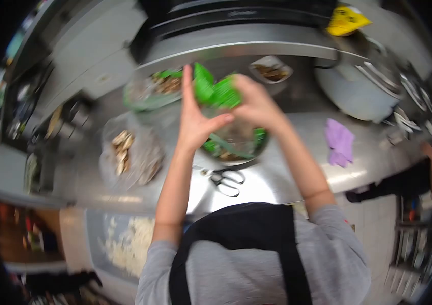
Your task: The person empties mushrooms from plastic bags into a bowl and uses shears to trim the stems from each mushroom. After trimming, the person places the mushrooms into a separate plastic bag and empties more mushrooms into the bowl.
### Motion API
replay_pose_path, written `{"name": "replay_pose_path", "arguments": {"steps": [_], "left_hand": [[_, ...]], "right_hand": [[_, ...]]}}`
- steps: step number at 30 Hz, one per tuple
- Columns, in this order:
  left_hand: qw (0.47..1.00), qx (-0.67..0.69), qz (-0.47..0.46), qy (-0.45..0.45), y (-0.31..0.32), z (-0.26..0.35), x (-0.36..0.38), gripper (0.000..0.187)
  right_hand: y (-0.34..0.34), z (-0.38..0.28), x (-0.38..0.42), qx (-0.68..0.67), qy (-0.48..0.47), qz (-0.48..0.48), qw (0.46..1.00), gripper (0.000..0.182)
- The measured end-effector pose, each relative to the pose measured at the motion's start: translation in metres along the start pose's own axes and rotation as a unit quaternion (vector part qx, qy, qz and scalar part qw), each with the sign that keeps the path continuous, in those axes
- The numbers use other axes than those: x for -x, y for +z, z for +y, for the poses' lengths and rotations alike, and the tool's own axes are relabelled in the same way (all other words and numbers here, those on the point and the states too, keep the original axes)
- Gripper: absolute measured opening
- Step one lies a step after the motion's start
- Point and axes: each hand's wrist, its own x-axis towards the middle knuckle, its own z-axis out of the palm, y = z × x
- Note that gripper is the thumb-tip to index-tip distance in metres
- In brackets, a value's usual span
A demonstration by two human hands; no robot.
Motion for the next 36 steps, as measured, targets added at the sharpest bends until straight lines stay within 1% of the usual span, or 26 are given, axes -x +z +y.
{"name": "replay_pose_path", "arguments": {"steps": [1,2,3,4,5,6,7,8,10,12,13,15,16,17,18,19,21,22,24,25,27,29,30,32,34,36], "left_hand": [[0.989,-0.092,0.044,0.102,0.018,0.008,-0.002,0.086],[0.996,0.003,0.079,0.031,0.026,0.01,0.0,0.071],[0.99,0.089,0.099,-0.049,0.027,0.009,0.004,0.057],[0.958,0.217,0.173,-0.067,0.036,0.013,0.006,0.034],[0.937,0.29,0.171,-0.094,0.035,0.017,0.01,0.031],[0.916,0.344,0.167,-0.12,0.033,0.016,0.015,0.03],[0.911,0.353,0.167,-0.134,0.032,0.011,0.021,0.03],[0.916,0.352,0.152,-0.117,0.029,0.003,0.025,0.031],[0.923,0.348,0.128,-0.102,0.015,-0.013,0.029,0.032],[0.956,0.27,0.034,-0.108,-0.002,-0.03,0.023,0.033],[0.99,0.134,0.026,-0.04,-0.002,-0.022,0.018,0.045],[0.988,-0.112,-0.015,0.102,0.004,0.02,0.023,0.059],[0.989,-0.104,-0.021,0.1,0.008,0.03,0.027,0.059],[0.942,-0.222,-0.208,0.141,0.012,0.038,0.032,0.064],[0.845,-0.33,-0.383,0.176,0.018,0.044,0.039,0.07],[0.855,-0.3,-0.387,0.168,0.032,0.044,0.049,0.061],[0.851,-0.289,-0.409,0.155,0.043,0.004,0.057,0.04],[0.85,-0.287,-0.41,0.16,0.045,-0.003,0.06,0.04],[0.883,-0.153,-0.443,0.016,0.046,-0.013,0.072,0.019],[0.896,-0.142,-0.415,0.07,0.053,-0.012,0.081,0.009],[0.86,-0.118,-0.491,-0.07,0.057,0.0,0.093,0.006],[0.843,0.019,-0.521,-0.131,0.06,-0.008,0.104,0.02],[0.836,0.031,-0.541,-0.088,0.063,-0.004,0.105,0.028],[0.819,0.026,-0.571,-0.048,0.069,-0.008,0.109,0.027],[0.772,-0.004,-0.636,0.017,0.074,-0.011,0.108,0.022],[0.784,-0.005,-0.62,0.028,0.078,-0.007,0.109,0.022]], "right_hand": [[0.009,-0.009,0.001,-0.052,-0.045,0.048,0.996,0.053],[0.009,-0.023,0.002,-0.008,-0.025,0.047,0.999,0.069],[0.018,-0.017,0.002,-0.005,-0.097,0.094,0.991,0.071],[0.02,-0.026,0.006,-0.087,-0.074,0.104,0.988,0.075],[0.027,-0.027,0.012,-0.248,-0.006,0.065,0.967,0.08],[0.024,-0.034,0.02,-0.286,0.066,0.004,0.956,0.084],[0.031,-0.029,0.025,-0.239,0.022,0.005,0.971,0.079],[0.029,-0.021,0.037,-0.304,0.132,-0.117,0.936,0.048],[0.03,-0.011,0.056,-0.169,0.177,-0.199,0.949,0.019],[0.015,-0.021,0.086,-0.017,0.167,-0.117,0.979,0.014],[0.006,-0.02,0.096,-0.007,0.177,-0.108,0.978,0.014],[-0.004,-0.02,0.114,0.199,0.234,-0.155,0.939,0.012],[-0.01,-0.027,0.117,0.233,0.227,-0.155,0.933,0.012],[-0.013,-0.034,0.119,0.235,0.235,-0.154,0.93,0.012],[-0.015,-0.043,0.12,0.249,0.204,-0.139,0.936,0.011],[-0.017,-0.051,0.119,0.264,0.172,-0.122,0.941,0.011],[-0.023,-0.062,0.124,0.266,0.155,-0.12,0.944,0.01],[-0.024,-0.061,0.129,0.285,0.164,-0.118,0.937,0.009],[-0.027,-0.057,0.142,0.304,0.178,-0.113,0.929,0.007],[-0.03,-0.053,0.151,0.324,0.158,-0.095,0.928,0.007],[-0.034,-0.049,0.17,0.347,0.137,-0.081,0.924,0.008],[-0.037,-0.046,0.188,0.381,0.129,-0.071,0.913,0.013],[-0.039,-0.045,0.196,0.383,0.131,-0.071,0.912,0.013],[-0.042,-0.045,0.213,0.409,0.141,-0.082,0.898,0.015],[-0.049,-0.051,0.223,0.424,0.152,-0.089,0.888,0.014],[-0.06,-0.059,0.229,0.44,0.159,-0.097,0.879,0.013]]}}
